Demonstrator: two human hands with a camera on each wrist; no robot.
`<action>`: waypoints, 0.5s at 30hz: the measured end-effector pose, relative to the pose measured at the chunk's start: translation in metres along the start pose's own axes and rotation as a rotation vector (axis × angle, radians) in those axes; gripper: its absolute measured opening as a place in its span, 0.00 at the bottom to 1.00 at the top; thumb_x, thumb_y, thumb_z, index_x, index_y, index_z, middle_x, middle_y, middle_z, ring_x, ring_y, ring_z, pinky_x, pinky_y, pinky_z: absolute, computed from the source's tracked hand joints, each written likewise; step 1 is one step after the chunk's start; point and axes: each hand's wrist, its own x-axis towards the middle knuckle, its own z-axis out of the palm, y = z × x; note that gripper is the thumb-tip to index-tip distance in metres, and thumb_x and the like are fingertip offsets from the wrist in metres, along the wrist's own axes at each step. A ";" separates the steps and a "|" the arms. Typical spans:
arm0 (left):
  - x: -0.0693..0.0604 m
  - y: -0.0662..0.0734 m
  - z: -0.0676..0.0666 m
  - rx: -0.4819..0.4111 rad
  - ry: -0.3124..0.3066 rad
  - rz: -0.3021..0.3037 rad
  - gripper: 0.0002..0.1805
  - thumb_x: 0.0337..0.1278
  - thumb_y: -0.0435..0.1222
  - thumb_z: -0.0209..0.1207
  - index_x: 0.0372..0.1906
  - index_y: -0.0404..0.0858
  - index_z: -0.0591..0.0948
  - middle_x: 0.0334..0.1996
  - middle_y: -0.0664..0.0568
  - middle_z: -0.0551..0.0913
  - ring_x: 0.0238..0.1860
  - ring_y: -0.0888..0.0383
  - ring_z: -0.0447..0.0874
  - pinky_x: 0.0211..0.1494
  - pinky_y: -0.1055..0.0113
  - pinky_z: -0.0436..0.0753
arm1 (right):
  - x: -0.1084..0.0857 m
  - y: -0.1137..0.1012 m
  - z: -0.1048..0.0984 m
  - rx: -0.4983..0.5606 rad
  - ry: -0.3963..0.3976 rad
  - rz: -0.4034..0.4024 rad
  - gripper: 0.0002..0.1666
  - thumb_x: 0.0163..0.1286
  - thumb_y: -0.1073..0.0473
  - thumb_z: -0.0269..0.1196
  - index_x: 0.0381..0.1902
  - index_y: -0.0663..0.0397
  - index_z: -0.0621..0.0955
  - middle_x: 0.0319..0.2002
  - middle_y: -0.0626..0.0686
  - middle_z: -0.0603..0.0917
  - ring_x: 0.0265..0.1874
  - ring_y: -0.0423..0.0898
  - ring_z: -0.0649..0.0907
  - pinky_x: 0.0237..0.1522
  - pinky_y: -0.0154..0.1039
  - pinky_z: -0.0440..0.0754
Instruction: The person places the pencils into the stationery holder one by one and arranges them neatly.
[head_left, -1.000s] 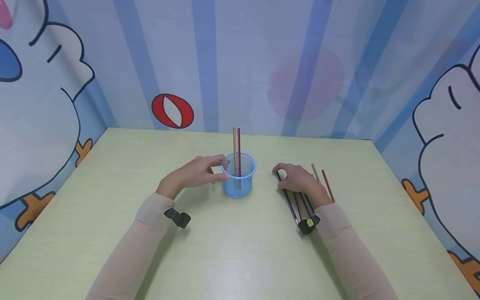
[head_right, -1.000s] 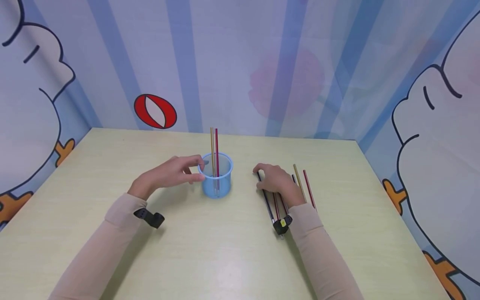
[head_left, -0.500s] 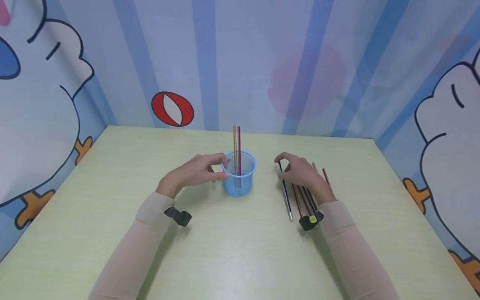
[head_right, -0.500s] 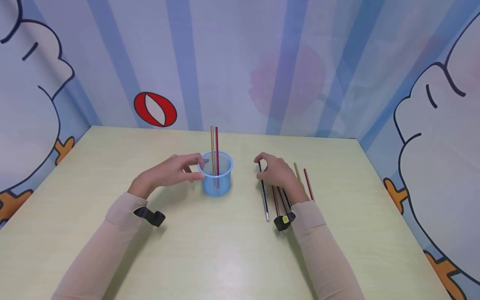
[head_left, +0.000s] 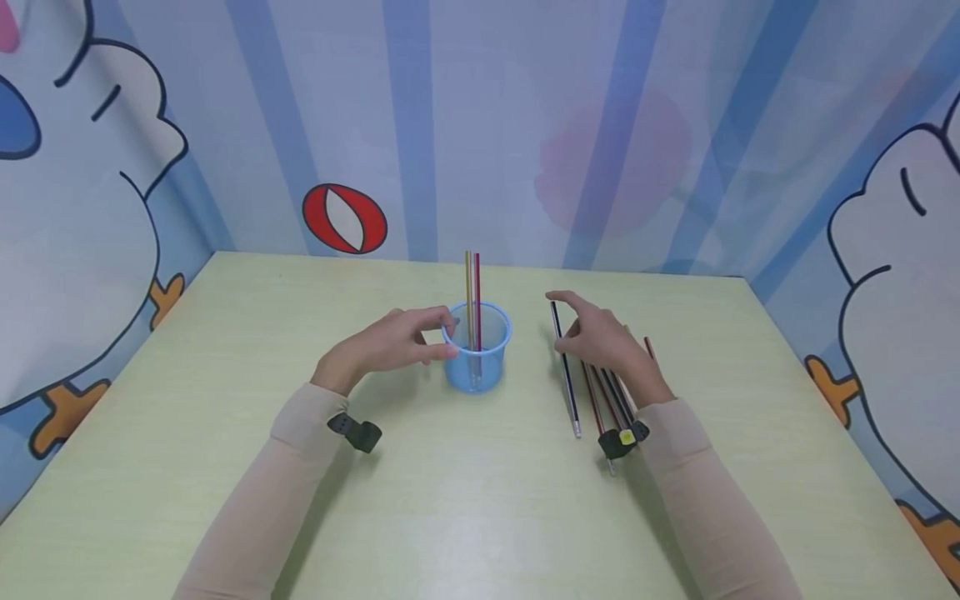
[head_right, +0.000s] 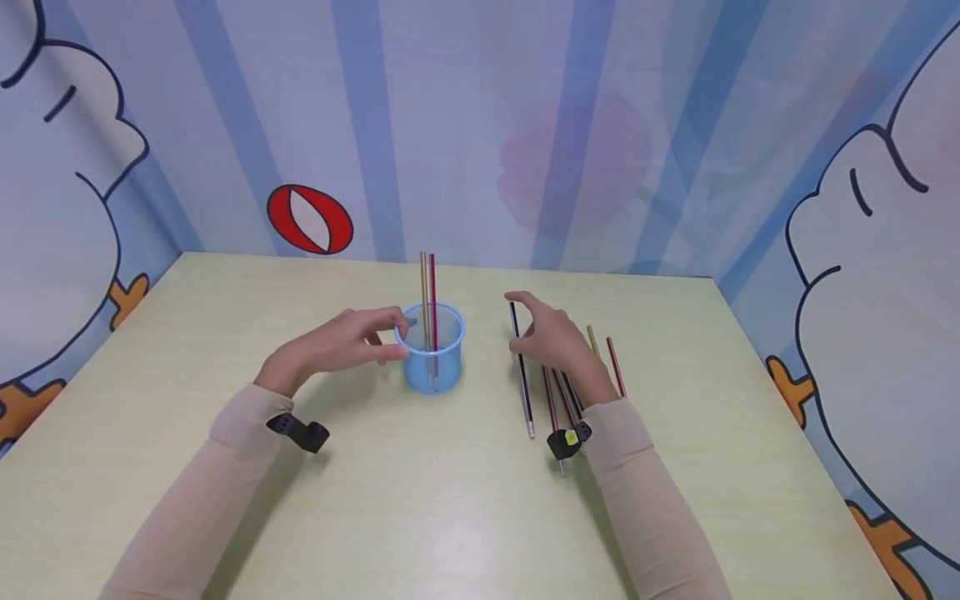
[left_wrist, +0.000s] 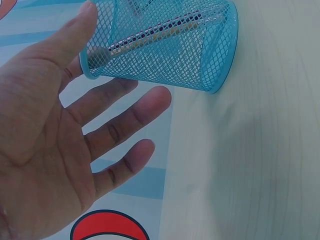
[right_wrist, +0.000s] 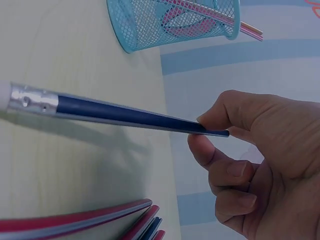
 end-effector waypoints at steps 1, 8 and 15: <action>0.000 0.000 0.000 -0.001 0.000 0.001 0.14 0.65 0.49 0.64 0.47 0.51 0.73 0.66 0.45 0.75 0.40 0.45 0.86 0.53 0.50 0.75 | 0.000 0.000 0.000 0.005 0.002 -0.002 0.44 0.67 0.62 0.62 0.78 0.40 0.59 0.38 0.55 0.86 0.32 0.53 0.83 0.30 0.43 0.76; 0.000 0.000 0.000 -0.004 -0.001 0.009 0.14 0.65 0.49 0.64 0.47 0.50 0.73 0.66 0.44 0.75 0.40 0.45 0.86 0.53 0.50 0.75 | -0.004 -0.012 -0.009 0.057 0.037 -0.035 0.42 0.67 0.63 0.60 0.75 0.38 0.61 0.34 0.54 0.85 0.27 0.51 0.79 0.30 0.43 0.73; 0.001 -0.001 0.000 -0.005 0.002 0.018 0.14 0.65 0.49 0.64 0.47 0.50 0.73 0.67 0.44 0.74 0.40 0.45 0.87 0.53 0.50 0.75 | -0.007 -0.025 -0.019 0.171 0.072 -0.042 0.42 0.68 0.63 0.60 0.76 0.36 0.60 0.35 0.57 0.84 0.26 0.58 0.79 0.28 0.43 0.75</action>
